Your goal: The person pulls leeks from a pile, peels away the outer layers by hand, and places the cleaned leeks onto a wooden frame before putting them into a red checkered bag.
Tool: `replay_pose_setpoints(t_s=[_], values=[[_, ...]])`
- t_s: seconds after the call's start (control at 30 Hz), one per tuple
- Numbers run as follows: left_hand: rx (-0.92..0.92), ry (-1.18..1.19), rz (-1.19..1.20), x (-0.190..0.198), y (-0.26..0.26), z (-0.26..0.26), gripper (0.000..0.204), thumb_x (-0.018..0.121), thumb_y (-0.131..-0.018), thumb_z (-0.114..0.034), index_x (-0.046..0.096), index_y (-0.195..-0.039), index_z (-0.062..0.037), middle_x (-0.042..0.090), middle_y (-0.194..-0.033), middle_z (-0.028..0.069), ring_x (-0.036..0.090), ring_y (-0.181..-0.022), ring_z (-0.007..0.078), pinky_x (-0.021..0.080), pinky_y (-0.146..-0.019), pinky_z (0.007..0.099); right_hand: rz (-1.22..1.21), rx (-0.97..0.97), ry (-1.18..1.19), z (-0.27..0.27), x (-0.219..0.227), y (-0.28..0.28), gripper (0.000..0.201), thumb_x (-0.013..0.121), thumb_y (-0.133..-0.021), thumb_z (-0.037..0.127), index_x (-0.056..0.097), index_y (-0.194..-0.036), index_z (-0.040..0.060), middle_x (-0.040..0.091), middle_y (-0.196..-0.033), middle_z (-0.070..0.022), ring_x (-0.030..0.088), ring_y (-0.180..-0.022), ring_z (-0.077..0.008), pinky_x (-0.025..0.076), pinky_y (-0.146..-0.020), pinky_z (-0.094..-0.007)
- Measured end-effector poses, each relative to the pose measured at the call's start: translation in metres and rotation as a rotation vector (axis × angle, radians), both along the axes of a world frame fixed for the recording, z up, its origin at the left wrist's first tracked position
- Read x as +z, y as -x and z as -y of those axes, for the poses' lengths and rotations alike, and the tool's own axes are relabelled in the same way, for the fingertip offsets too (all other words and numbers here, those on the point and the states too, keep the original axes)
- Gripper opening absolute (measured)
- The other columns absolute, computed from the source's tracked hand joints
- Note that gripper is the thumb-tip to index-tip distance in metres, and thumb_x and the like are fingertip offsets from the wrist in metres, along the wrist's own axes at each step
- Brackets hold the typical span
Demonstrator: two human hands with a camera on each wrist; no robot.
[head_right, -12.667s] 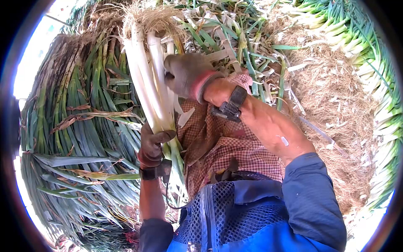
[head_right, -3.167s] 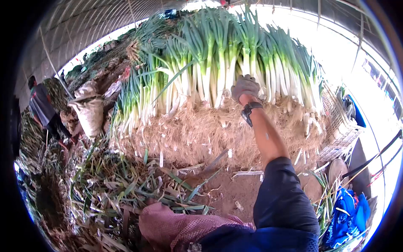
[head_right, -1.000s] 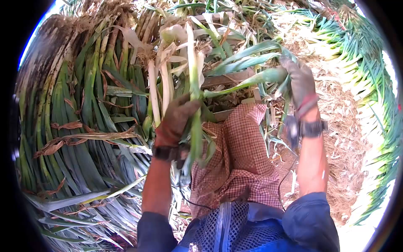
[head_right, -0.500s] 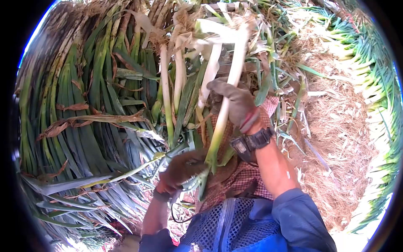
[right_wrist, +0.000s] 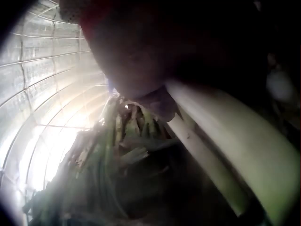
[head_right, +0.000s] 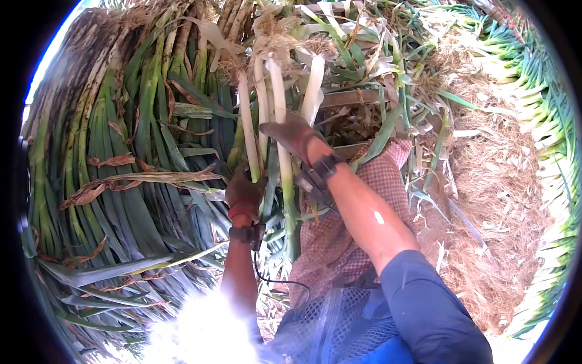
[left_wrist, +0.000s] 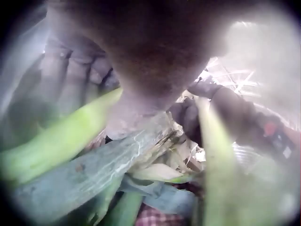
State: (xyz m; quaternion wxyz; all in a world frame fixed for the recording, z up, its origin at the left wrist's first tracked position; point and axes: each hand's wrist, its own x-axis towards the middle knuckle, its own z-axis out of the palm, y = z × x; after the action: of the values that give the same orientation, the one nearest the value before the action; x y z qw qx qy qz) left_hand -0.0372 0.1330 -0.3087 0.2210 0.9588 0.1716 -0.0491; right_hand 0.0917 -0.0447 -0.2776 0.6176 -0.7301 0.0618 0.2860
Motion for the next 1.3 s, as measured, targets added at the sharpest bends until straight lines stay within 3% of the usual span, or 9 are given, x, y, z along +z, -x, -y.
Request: replay_pose_setpoints(t_s=[0.1, 0.37, 0.47, 0.63, 0.73, 0.87, 1.13, 1.23, 1.3], values=[[0.032, 0.261, -0.021, 0.002, 0.013, 0.003, 0.046, 0.082, -0.079, -0.026, 0.072, -0.119, -0.0062, 0.077, -0.104, 0.0170, 0.074, -0.096, 0.0304, 0.056, -0.087, 0.0398, -0.070, -0.042, 0.013, -0.014, -0.015, -0.014, 0.036, 0.073, -0.091, 0.022, 0.069, -0.120, 0.0004, 0.072, -0.099, -0.0070, 0.066, -0.085, -0.0176, 0.054, -0.077, -0.0343], [0.032, 0.263, 0.266, -0.019, 0.000, -0.005, 0.035, 0.076, -0.077, -0.015, 0.075, -0.110, -0.0025, 0.074, -0.080, 0.0092, 0.067, -0.069, 0.0153, 0.054, -0.066, 0.0325, -0.102, -0.098, -0.119, -0.014, -0.019, -0.010, 0.035, 0.078, -0.085, 0.027, 0.073, -0.104, -0.0022, 0.072, -0.085, -0.0109, 0.067, -0.075, -0.0226, 0.054, -0.072, -0.0381], [-0.017, 0.391, 0.312, -0.009, -0.025, -0.002, 0.041, 0.069, -0.080, -0.007, 0.071, -0.119, 0.0019, 0.075, -0.103, 0.0137, 0.069, -0.087, 0.0222, 0.054, -0.082, 0.0342, -0.131, -0.050, -0.083, -0.014, -0.012, -0.012, 0.038, 0.079, -0.085, 0.031, 0.074, -0.103, -0.0023, 0.072, -0.086, -0.0108, 0.066, -0.075, -0.0218, 0.054, -0.073, -0.0377], [0.008, 0.799, 0.133, 0.028, -0.054, 0.000, 0.044, 0.069, -0.080, -0.008, 0.069, -0.122, 0.0028, 0.073, -0.108, 0.0133, 0.067, -0.094, 0.0232, 0.052, -0.089, 0.0348, -0.160, 0.000, -0.157, -0.005, -0.016, -0.011, 0.042, 0.080, -0.085, 0.036, 0.076, -0.104, -0.0014, 0.074, -0.098, -0.0103, 0.065, -0.083, -0.0190, 0.053, -0.076, -0.0361], [-0.023, 0.865, -0.024, 0.051, -0.036, 0.003, 0.035, 0.065, -0.084, -0.009, 0.070, -0.117, 0.0026, 0.073, -0.098, 0.0101, 0.066, -0.089, 0.0189, 0.052, -0.084, 0.0331, -0.096, 0.071, -0.419, 0.012, -0.006, 0.003, 0.042, 0.076, -0.094, 0.030, 0.068, -0.123, 0.0008, 0.071, -0.110, -0.0054, 0.065, -0.099, -0.0144, 0.051, -0.088, -0.0319], [0.047, 1.112, -0.056, 0.034, -0.016, -0.002, 0.030, 0.062, -0.092, -0.016, 0.068, -0.112, 0.0044, 0.069, -0.094, 0.0061, 0.062, -0.085, 0.0150, 0.050, -0.080, 0.0308, -0.286, -0.065, -0.888, 0.018, -0.007, 0.027, 0.035, 0.076, -0.094, 0.021, 0.069, -0.121, -0.0012, 0.072, -0.100, -0.0060, 0.067, -0.094, -0.0164, 0.055, -0.084, -0.0325], [-0.009, 1.033, -0.029, 0.045, -0.004, 0.004, 0.032, 0.069, -0.092, -0.021, 0.068, -0.114, 0.0022, 0.071, -0.095, 0.0032, 0.063, -0.085, 0.0128, 0.051, -0.079, 0.0299, -0.201, -0.007, -0.490, 0.026, 0.015, 0.041, 0.033, 0.077, -0.092, 0.019, 0.071, -0.117, -0.0018, 0.075, -0.097, -0.0071, 0.068, -0.081, -0.0164, 0.056, -0.079, -0.0334], [0.135, 0.786, -0.058, 0.045, -0.001, -0.005, 0.034, 0.073, -0.088, -0.018, 0.072, -0.115, 0.0023, 0.074, -0.097, 0.0063, 0.067, -0.087, 0.0166, 0.052, -0.081, 0.0319, -0.083, 0.086, -0.262, 0.037, 0.021, 0.043, 0.038, 0.078, -0.093, 0.024, 0.071, -0.119, -0.0023, 0.075, -0.095, -0.0078, 0.068, -0.085, -0.0158, 0.055, -0.081, -0.0327], [0.349, 0.953, 0.128, 0.051, 0.010, -0.014, 0.037, 0.075, -0.089, -0.021, 0.071, -0.115, 0.0050, 0.073, -0.098, 0.0096, 0.068, -0.087, 0.0198, 0.053, -0.079, 0.0335, -0.010, -0.103, -0.381, 0.055, 0.020, 0.049, 0.040, 0.073, -0.097, 0.033, 0.071, -0.117, -0.0009, 0.074, -0.098, -0.0090, 0.069, -0.089, -0.0183, 0.054, -0.085, -0.0312]])
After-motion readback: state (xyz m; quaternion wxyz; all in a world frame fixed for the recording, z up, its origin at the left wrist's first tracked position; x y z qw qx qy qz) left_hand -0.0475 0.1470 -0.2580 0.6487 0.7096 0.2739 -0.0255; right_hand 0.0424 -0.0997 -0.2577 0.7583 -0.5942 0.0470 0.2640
